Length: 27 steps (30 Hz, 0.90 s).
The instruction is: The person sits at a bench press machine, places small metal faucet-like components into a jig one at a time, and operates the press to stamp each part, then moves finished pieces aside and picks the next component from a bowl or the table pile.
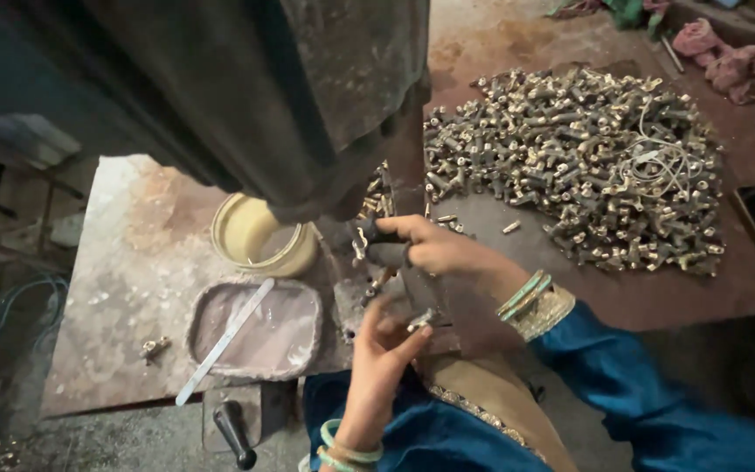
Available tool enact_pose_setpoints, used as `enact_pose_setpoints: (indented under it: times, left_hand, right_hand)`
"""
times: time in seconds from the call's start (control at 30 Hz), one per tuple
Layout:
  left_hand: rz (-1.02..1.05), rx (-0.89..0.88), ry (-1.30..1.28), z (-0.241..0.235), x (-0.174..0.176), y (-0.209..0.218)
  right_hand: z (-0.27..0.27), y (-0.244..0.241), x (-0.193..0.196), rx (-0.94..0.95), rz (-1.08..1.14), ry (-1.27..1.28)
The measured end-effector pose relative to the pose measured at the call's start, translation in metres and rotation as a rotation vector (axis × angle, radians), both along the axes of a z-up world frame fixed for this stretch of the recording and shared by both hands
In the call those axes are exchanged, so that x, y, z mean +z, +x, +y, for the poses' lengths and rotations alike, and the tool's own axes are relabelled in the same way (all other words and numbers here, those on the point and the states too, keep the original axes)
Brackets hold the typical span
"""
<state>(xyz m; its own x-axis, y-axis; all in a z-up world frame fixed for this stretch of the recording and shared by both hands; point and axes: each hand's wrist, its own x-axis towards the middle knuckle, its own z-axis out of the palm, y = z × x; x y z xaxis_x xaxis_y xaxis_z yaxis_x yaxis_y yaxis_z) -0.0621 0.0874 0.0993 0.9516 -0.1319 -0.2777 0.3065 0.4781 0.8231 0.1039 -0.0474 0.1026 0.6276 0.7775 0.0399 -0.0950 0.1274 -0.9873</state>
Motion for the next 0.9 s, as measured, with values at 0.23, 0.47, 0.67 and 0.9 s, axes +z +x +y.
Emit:
enact_pose_setpoints:
  times: [0.23,0.47,0.67,0.9]
  left_hand:
    - [-0.855,0.195,1.305,0.017,-0.026,0.004]
    - [-0.669,0.193,1.51,0.024,0.032,-0.004]
    - [-0.637,0.041,1.691,0.011,-0.026,0.022]
    - [-1.06,-0.13,1.83,-0.04,-0.071,0.051]
  right_hand:
    - [0.001,-0.014,0.041,-0.003,-0.009,-0.075]
    - [0.002,-0.013,0.031,-0.006,-0.04,-0.024]
    - [0.002,-0.008,0.015,-0.06,-0.118,-0.034]
    - [0.006,-0.022,0.024,-0.18,0.065,-0.114]
